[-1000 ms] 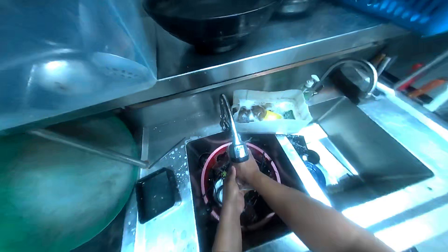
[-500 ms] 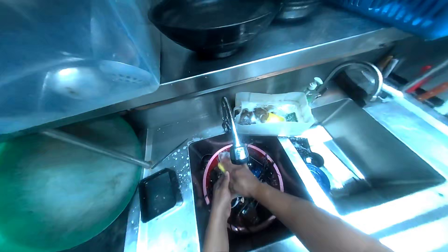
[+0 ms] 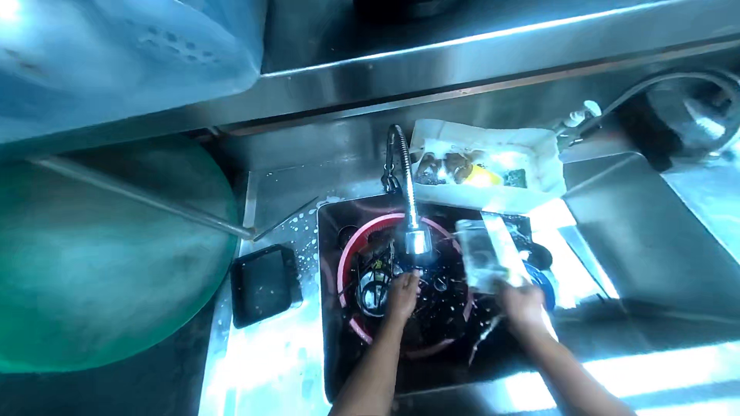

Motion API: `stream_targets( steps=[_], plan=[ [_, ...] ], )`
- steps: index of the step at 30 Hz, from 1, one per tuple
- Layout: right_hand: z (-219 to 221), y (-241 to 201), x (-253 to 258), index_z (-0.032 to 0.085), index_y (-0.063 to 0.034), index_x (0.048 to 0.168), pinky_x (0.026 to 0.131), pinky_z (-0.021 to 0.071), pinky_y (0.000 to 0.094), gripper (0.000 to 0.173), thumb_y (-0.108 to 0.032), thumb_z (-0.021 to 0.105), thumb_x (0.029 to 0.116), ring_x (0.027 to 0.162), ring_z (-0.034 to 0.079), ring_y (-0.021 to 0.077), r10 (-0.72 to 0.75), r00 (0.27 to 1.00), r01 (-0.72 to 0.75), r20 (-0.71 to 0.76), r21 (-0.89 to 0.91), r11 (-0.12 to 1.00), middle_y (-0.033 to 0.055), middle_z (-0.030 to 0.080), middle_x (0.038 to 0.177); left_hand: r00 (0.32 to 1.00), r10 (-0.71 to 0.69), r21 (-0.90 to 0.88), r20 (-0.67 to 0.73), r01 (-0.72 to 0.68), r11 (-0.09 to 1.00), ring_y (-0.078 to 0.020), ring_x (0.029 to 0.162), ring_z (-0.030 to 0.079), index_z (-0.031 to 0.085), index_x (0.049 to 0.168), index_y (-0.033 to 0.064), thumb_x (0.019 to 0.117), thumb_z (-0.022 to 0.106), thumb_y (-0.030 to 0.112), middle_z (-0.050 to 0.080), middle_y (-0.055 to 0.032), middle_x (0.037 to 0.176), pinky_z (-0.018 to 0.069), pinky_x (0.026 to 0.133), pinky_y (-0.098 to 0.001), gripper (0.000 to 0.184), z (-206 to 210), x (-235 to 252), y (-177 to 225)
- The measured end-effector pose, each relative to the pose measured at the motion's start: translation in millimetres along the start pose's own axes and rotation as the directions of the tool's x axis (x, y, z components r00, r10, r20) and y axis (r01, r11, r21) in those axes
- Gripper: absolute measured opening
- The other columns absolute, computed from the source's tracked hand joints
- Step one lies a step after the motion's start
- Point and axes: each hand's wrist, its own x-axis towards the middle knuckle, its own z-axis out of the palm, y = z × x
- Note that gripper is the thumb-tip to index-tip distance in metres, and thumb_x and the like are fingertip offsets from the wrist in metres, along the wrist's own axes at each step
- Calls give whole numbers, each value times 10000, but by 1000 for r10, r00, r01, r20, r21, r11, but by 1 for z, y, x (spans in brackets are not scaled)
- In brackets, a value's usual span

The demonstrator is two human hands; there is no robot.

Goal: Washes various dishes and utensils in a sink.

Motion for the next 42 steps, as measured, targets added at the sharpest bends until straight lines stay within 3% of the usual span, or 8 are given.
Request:
stream_targets(
  steps=[4, 8, 13, 20, 21, 25, 30, 42],
  plan=[
    [-80, 42, 54, 647, 49, 1186, 867, 543, 603, 433, -325, 679, 970, 970, 683, 386, 180, 943, -220, -278, -117, 969, 262, 688, 1069, 871, -5, 466, -491, 267, 843, -351, 1356, 515, 554, 1437, 35, 921, 664, 391, 569, -200, 1427, 403, 1139, -531, 636, -29, 24, -50],
    [-99, 97, 79, 642, 7, 1288, 1062, 468, 588, 370, -230, 568, 1014, 1278, 590, 406, 349, 921, -70, 172, -809, 584, 255, 638, 1321, 885, -74, 667, -460, 400, 628, -337, 1335, 541, 455, 1518, 48, 895, 665, 446, 581, -178, 1425, 431, 1110, -516, 769, -45, 47, -89],
    [-66, 50, 79, 659, 28, 1157, 822, 541, 618, 450, -397, 568, 1040, 894, 680, 387, 238, 969, -247, -67, -295, 923, 249, 688, 995, 894, -190, 725, -406, 442, 528, -344, 1253, 604, 633, 1340, 95, 954, 637, 325, 594, -184, 1389, 520, 1014, -522, 449, -45, 60, -107],
    [-51, -146, 98, 537, -4, 1361, 882, 581, 421, 500, -344, 600, 1001, 999, 672, 206, -707, 698, 699, -115, -105, 708, 177, 642, 1172, 789, 80, 489, -609, 295, 821, -355, 1148, 685, 643, 1331, -9, 1056, 493, 238, 702, -215, 1230, 523, 1016, -527, 399, -47, 43, -75],
    [-46, -172, 114, 569, -36, 1350, 882, 576, 471, 495, -370, 613, 988, 1004, 682, 243, -695, 719, 682, -14, -178, 710, 177, 660, 1169, 901, -200, 431, -385, 367, 824, -378, 1332, 559, 463, 1492, -22, 1116, 373, 250, 568, -237, 1436, 411, 1130, -546, 472, -62, 27, -15],
    [5, -231, 193, 562, -84, 1402, 939, 460, 728, 520, -334, 681, 962, 1198, 603, 469, -255, 813, 563, 523, -594, 575, 241, 623, 1318, 884, 185, 550, -428, 93, 830, -406, 1025, 696, 728, 1107, -33, 1068, 501, 369, 719, -248, 1058, 522, 944, -604, 463, -50, 67, -29],
    [50, -214, 253, 582, 10, 1366, 977, 411, 727, 489, -268, 666, 973, 1240, 564, 486, 55, 689, 691, 723, -677, 254, 291, 589, 1342, 961, 225, 715, -163, -42, 698, -337, 1297, 576, 685, 1280, 67, 1058, 514, 342, 616, -165, 1381, 443, 1109, -548, 392, -28, 137, -17],
    [-11, -240, 198, 651, -149, 1225, 808, 559, 590, 286, -106, 646, 942, 961, 686, 304, -401, 686, 708, 608, -428, 562, 116, 692, 1078, 972, -180, 864, -149, 216, 455, -392, 1187, 631, 545, 1392, 8, 911, 692, 271, 629, -244, 1298, 518, 980, -564, 567, 12, 153, 0]
  ],
)
